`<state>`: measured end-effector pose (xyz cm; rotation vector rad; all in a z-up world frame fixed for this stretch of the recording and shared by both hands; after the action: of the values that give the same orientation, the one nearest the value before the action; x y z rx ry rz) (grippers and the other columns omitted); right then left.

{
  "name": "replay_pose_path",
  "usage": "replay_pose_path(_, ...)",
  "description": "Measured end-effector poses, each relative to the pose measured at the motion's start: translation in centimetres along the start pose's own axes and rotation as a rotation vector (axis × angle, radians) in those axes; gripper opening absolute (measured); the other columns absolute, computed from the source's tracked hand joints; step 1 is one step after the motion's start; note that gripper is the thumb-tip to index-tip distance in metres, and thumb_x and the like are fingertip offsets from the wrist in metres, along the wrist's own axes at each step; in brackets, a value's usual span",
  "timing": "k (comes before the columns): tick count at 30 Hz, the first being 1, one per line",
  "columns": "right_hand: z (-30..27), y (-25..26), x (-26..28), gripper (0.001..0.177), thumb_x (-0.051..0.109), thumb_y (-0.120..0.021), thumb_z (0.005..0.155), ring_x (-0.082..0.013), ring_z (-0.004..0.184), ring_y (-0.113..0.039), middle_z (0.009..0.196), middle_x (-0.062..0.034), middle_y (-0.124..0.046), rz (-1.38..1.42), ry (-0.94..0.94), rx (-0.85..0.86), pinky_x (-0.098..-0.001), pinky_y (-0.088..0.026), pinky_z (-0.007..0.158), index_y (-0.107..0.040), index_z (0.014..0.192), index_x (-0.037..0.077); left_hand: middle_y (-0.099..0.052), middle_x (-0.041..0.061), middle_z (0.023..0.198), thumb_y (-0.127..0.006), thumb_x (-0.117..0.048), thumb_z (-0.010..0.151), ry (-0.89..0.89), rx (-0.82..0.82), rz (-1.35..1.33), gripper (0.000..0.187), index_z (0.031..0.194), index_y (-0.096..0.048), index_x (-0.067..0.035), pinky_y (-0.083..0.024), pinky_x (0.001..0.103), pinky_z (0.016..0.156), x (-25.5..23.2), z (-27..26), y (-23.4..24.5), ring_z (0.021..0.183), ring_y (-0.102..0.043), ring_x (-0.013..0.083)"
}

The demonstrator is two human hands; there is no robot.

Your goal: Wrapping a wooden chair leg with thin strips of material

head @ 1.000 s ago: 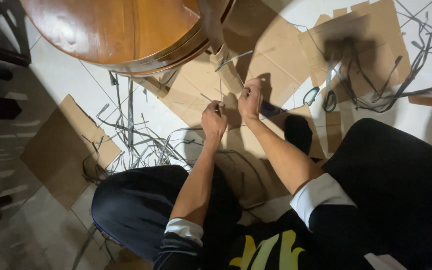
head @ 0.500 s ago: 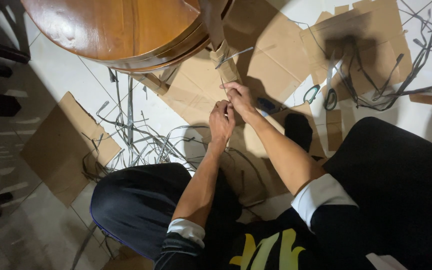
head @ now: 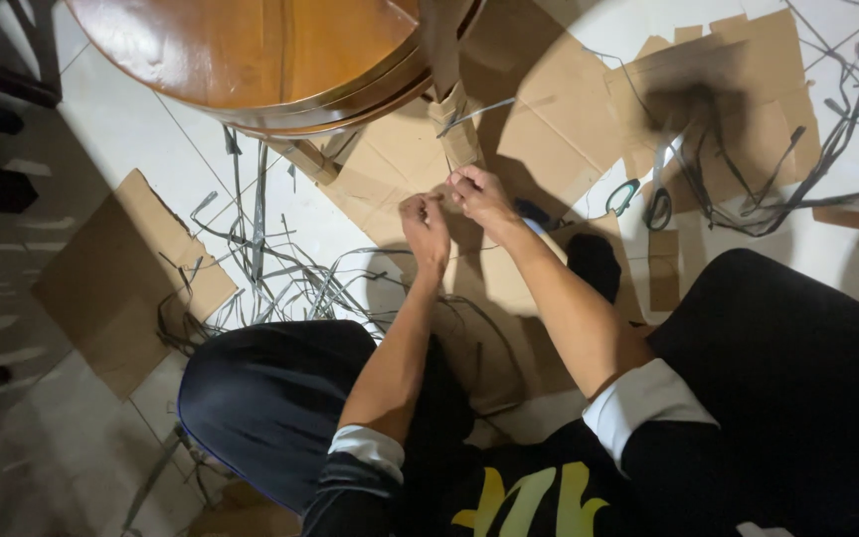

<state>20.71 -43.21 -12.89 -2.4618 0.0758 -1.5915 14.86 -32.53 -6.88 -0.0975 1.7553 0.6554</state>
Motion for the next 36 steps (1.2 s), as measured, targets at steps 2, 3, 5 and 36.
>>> replay_pose_path(2,-0.3,0.1,0.4,0.018,0.021,-0.059,0.102,-0.0038,0.050,-0.048,0.064,0.0003,-0.055,0.010,0.000,0.009,-0.0153,-0.040,0.040,-0.070,0.098,0.008,-0.064,0.016,0.110,-0.052,-0.033,0.101,0.171,0.033,-0.112,0.030,0.105,-0.073,-0.012,-0.054,0.049,0.096,6.5,3.4,-2.0,0.104,-0.067,0.0359)
replay_pose_path(3,-0.5,0.1,0.6,0.017,0.019,-0.058,0.102,-0.0035,0.051,-0.048,0.065,0.0004,-0.054,0.025,-0.001,0.011,-0.0147,-0.039,0.040,-0.069,0.098,0.008,-0.066,0.015,0.112,-0.056,-0.030,0.101,0.341,0.074,-0.219,0.028,0.113,-0.075,-0.013,-0.053,0.049,0.095,9.9,5.0,-3.1,0.101,-0.069,0.0290)
replay_pose_path(5,-1.1,0.2,1.2,0.017,0.021,-0.058,0.103,-0.0033,0.051,-0.047,0.066,0.0007,-0.054,0.014,-0.017,0.018,-0.0147,-0.039,0.040,-0.069,0.099,0.009,-0.067,0.015,0.119,-0.054,-0.029,0.102,0.466,0.188,-0.335,0.030,0.120,-0.071,-0.011,-0.047,0.054,0.102,4.7,4.2,-2.5,0.112,-0.067,0.0322)
replay_pose_path(36,-1.6,2.3,4.3,0.011,0.019,-0.051,0.105,-0.0283,0.084,-0.075,0.082,-0.0038,-0.075,-0.720,0.352,-0.356,-0.0415,-0.058,0.075,-0.061,0.099,0.018,-0.067,0.004,0.081,-0.063,-0.013,0.101,0.191,0.284,-0.301,0.013,0.092,-0.071,-0.010,-0.054,0.033,0.079,10.4,6.7,-8.6,0.078,-0.059,0.0149)
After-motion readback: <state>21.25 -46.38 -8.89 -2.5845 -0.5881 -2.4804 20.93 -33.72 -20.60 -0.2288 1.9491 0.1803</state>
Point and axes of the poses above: each hand's wrist, its own z-axis towards the middle knuckle, its own y-axis out of the back of the hand, x = y × z, the point moved 2 cm from there along z, towards the middle knuckle
